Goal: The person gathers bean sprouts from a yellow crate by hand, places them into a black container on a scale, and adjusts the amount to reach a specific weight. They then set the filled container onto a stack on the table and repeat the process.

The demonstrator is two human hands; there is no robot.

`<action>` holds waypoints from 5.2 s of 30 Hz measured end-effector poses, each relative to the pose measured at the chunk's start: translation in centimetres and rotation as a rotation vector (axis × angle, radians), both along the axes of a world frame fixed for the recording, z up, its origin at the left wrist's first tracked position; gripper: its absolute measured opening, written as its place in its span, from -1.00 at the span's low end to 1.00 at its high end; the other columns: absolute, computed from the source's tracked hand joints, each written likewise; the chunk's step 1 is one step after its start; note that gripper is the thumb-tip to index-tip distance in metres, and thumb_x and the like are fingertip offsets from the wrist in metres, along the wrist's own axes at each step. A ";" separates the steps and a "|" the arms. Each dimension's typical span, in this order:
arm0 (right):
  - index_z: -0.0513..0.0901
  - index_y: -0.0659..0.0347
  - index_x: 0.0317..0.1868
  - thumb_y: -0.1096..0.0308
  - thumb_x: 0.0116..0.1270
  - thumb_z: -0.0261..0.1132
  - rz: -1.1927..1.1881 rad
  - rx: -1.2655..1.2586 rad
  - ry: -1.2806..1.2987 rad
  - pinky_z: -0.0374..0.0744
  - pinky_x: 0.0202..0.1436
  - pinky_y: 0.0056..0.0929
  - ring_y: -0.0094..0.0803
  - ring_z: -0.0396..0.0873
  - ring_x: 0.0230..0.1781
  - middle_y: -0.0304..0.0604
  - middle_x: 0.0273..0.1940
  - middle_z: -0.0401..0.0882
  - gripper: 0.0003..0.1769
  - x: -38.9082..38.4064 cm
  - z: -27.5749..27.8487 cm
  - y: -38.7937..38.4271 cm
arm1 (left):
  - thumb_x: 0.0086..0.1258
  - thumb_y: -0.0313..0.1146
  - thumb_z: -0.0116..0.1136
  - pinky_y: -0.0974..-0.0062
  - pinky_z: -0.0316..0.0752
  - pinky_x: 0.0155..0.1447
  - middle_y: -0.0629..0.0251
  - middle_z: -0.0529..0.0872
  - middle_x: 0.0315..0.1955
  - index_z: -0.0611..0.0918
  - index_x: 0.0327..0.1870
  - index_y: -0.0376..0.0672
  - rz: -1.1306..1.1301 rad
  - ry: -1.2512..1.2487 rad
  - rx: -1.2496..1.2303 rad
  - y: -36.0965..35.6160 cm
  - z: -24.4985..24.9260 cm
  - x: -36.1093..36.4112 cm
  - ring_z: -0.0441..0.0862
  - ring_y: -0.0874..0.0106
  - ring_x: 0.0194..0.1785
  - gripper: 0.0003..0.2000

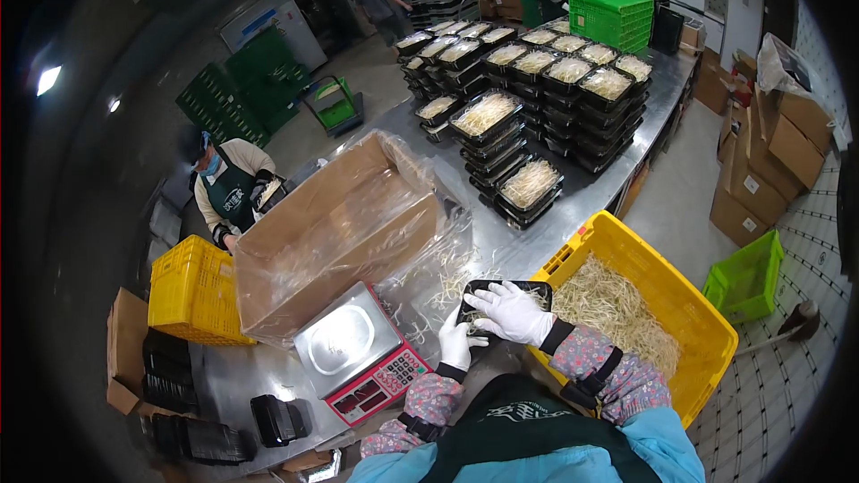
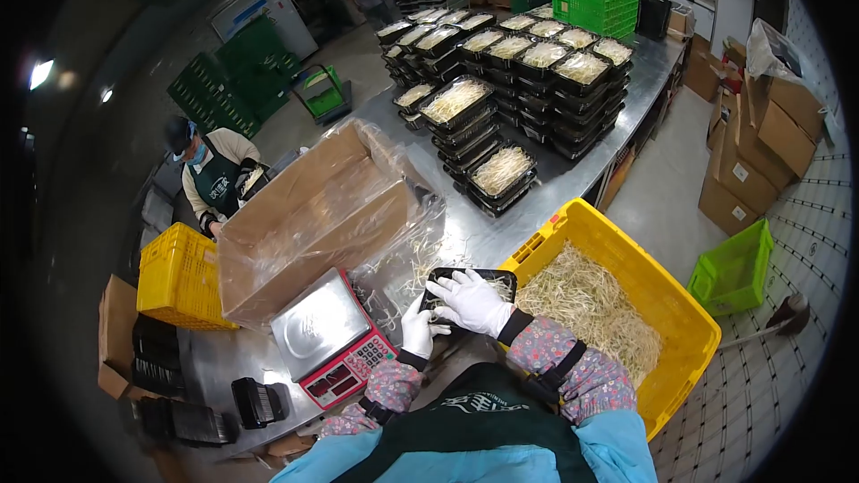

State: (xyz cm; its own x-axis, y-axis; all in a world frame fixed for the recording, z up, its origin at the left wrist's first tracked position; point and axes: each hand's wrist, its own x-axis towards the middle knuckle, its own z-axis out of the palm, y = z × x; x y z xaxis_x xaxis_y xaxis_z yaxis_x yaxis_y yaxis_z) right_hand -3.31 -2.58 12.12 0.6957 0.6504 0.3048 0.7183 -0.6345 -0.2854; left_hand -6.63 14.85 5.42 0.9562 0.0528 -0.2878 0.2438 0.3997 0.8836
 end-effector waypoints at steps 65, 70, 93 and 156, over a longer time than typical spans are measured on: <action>0.18 0.47 0.48 -0.52 -0.05 0.33 -1.577 0.848 1.368 0.27 0.49 -0.24 0.06 0.27 0.47 0.36 0.43 0.24 0.37 -21.9 -29.1 -35.3 | 0.45 0.33 -0.12 -0.32 0.06 0.43 0.19 -0.05 0.57 0.00 0.60 0.11 -1.211 0.904 0.316 -37.9 -23.9 -7.0 0.06 -0.01 0.56 -0.18; 0.10 0.53 0.49 -0.27 -0.11 0.54 -1.506 0.925 1.241 0.30 0.46 -0.26 0.03 0.32 0.44 0.41 0.40 0.25 0.38 -22.3 -29.9 -31.2 | 0.47 0.36 -0.28 -0.10 0.34 0.34 0.16 0.28 0.46 0.14 0.55 -0.01 -1.018 0.960 0.197 -38.1 -23.2 -6.9 0.35 0.10 0.41 -0.21; 0.25 0.22 0.48 -0.31 -0.14 0.55 -1.581 0.667 1.027 0.39 0.40 -0.14 0.14 0.40 0.35 0.32 0.31 0.41 0.26 -19.4 -26.6 -33.7 | 0.59 0.05 -0.12 0.17 0.61 0.08 0.07 0.54 0.25 0.28 0.42 -0.20 -1.122 0.773 0.054 -23.5 -13.7 3.5 0.63 0.13 0.14 -0.42; 0.58 0.12 0.25 -0.02 0.32 0.25 -1.217 0.562 0.680 0.53 0.25 -0.23 -0.08 0.58 0.17 0.05 0.19 0.60 -0.42 -7.7 -22.9 -29.6 | 0.42 -0.18 0.19 0.26 0.34 0.43 -0.04 0.56 0.25 0.50 0.33 -0.20 -1.418 -0.839 1.082 -28.1 -14.2 15.9 0.44 0.06 0.37 -0.49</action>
